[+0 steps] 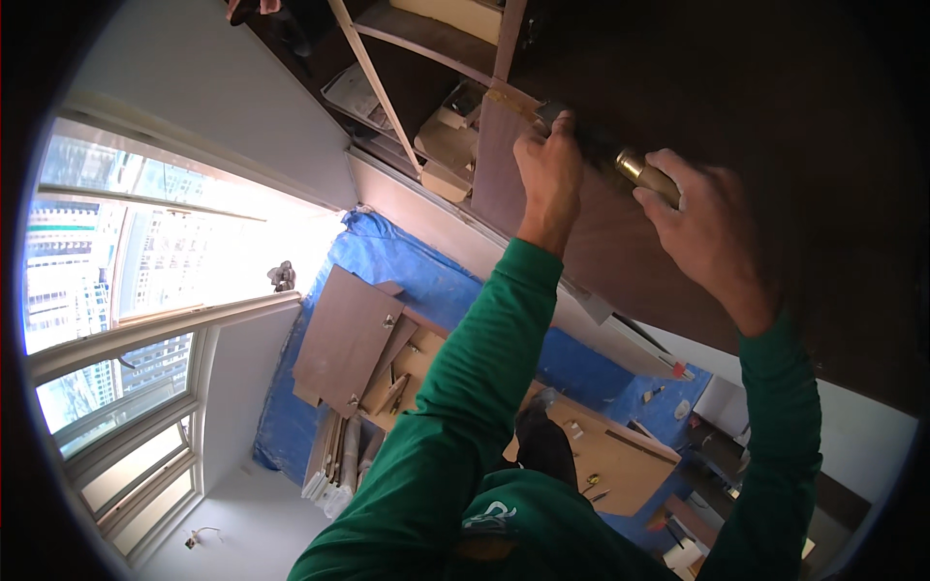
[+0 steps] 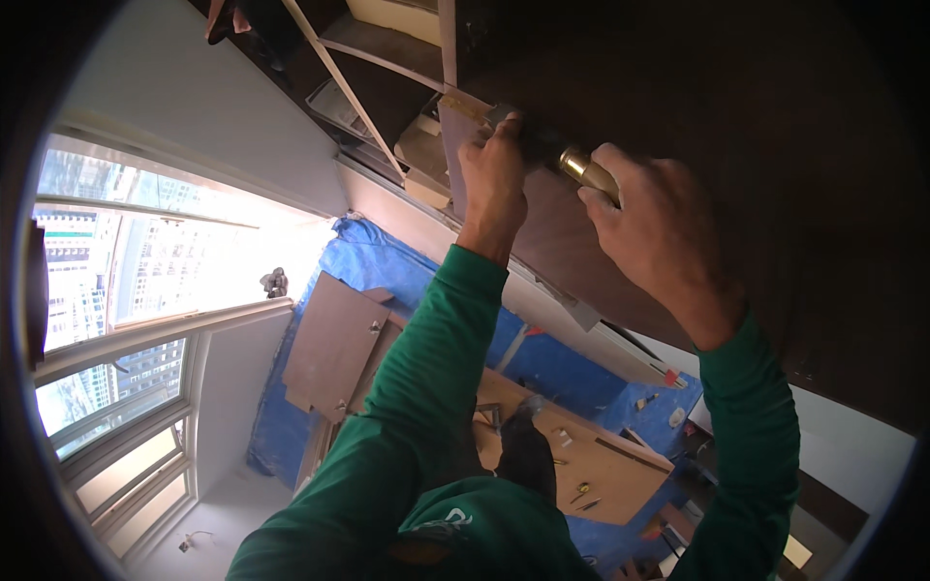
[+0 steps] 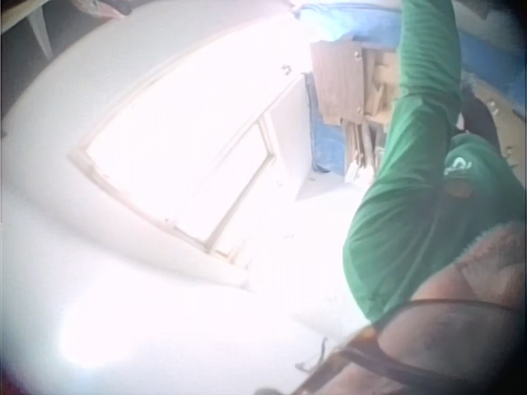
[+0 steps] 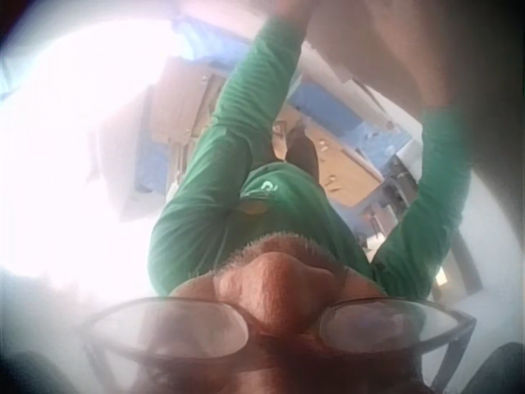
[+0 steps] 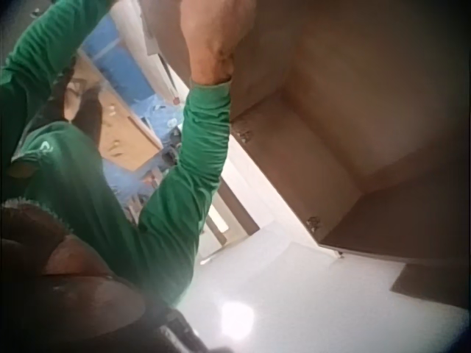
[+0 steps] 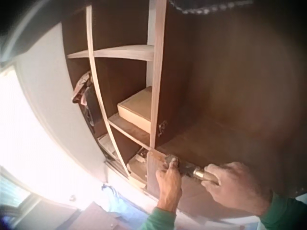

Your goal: The person uses a chisel to shave and smooth the edges of a wooden cabinet door. They repeatedly scrape along the curved edge and corners, removing thin wood shavings to refine the fit.

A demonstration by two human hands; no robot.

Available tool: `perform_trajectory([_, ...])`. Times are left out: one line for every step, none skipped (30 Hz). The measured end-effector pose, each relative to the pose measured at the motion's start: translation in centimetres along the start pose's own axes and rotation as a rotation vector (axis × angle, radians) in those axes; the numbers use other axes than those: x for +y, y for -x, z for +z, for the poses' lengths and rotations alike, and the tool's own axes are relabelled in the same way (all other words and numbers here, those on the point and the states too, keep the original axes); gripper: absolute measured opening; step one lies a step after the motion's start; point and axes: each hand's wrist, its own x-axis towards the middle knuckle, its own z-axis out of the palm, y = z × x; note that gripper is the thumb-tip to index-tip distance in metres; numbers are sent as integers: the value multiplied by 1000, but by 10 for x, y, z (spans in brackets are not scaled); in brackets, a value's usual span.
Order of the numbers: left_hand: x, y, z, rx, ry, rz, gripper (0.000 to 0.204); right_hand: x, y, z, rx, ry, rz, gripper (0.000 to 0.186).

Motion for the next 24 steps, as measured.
perform_trajectory([0, 0, -1, 2, -25, -6, 25, -1, 0, -3, -23, 13, 14, 27])
perform_trajectory([0, -1, -1, 3, -10, -7, 24, -4, 0, -3, -36, 2, 27, 27])
perform_trajectory([-1, -2, 0, 5, 5, -7, 24, -6, 0, -3, -49, -10, 41, 28])
perform_trajectory([-2, -3, -1, 6, 19, -8, 24, -8, 0, -2, -62, -22, 54, 28])
perform_trajectory([-1, -3, 0, 5, 20, -17, 24, -8, 3, 2, -16, 9, 44, 28])
perform_trajectory([0, -5, 1, 3, 20, -25, 24, -7, 6, 9, 31, 40, 34, 28])
perform_trajectory([1, -7, 2, 3, 20, -33, 23, -7, 8, 13, 77, 70, 24, 27])
perform_trajectory([7, -5, 2, 19, 14, -59, 23, -9, 10, 14, 66, 63, 33, 27])
perform_trajectory([14, -4, 3, 37, 7, -84, 23, -12, 9, 16, 56, 56, 41, 26])
perform_trajectory([18, -1, 3, 54, 1, -109, 22, -13, 9, 16, 45, 49, 50, 26])
perform_trajectory([19, 0, 4, 37, 44, -105, 22, -12, 6, 13, 16, 27, 54, 26])
perform_trajectory([18, 1, 5, 21, 87, -102, 23, -9, 3, 8, -12, 5, 58, 26])
perform_trajectory([17, 1, 5, 3, 130, -99, 23, -7, 0, 4, -41, -17, 62, 27])
perform_trajectory([13, -1, 2, -15, 141, -86, 24, -4, -3, 3, -21, -2, 32, 26])
perform_trajectory([9, -4, -1, -34, 152, -74, 27, -1, -5, 3, 0, 14, 2, 26])
perform_trajectory([5, -7, -3, -55, 163, -63, 32, 2, -8, 2, 20, 31, -27, 26])
perform_trajectory([2, -10, -4, -61, 144, -48, 32, 5, -12, -2, -5, 17, -23, 26])
perform_trajectory([-1, -13, -5, -68, 127, -34, 32, 7, -17, -7, -30, 4, -18, 26])
perform_trajectory([-5, -15, -6, -76, 109, -20, 32, 8, -20, -10, -55, -8, -13, 25])
perform_trajectory([-7, -16, -5, -47, 90, -31, 31, 8, -21, -10, -61, -10, -7, 25])
perform_trajectory([-8, -16, -3, -18, 71, -42, 30, 7, -20, -10, -66, -11, -2, 25])
perform_trajectory([-10, -17, -3, 10, 52, -52, 29, 6, -19, -11, -71, -13, 3, 25])
perform_trajectory([-7, -16, -3, 10, 62, -46, 28, 3, -19, -11, -87, -21, 27, 25])
perform_trajectory([-5, -14, -4, 10, 71, -38, 28, -2, -19, -10, -104, -29, 50, 26])
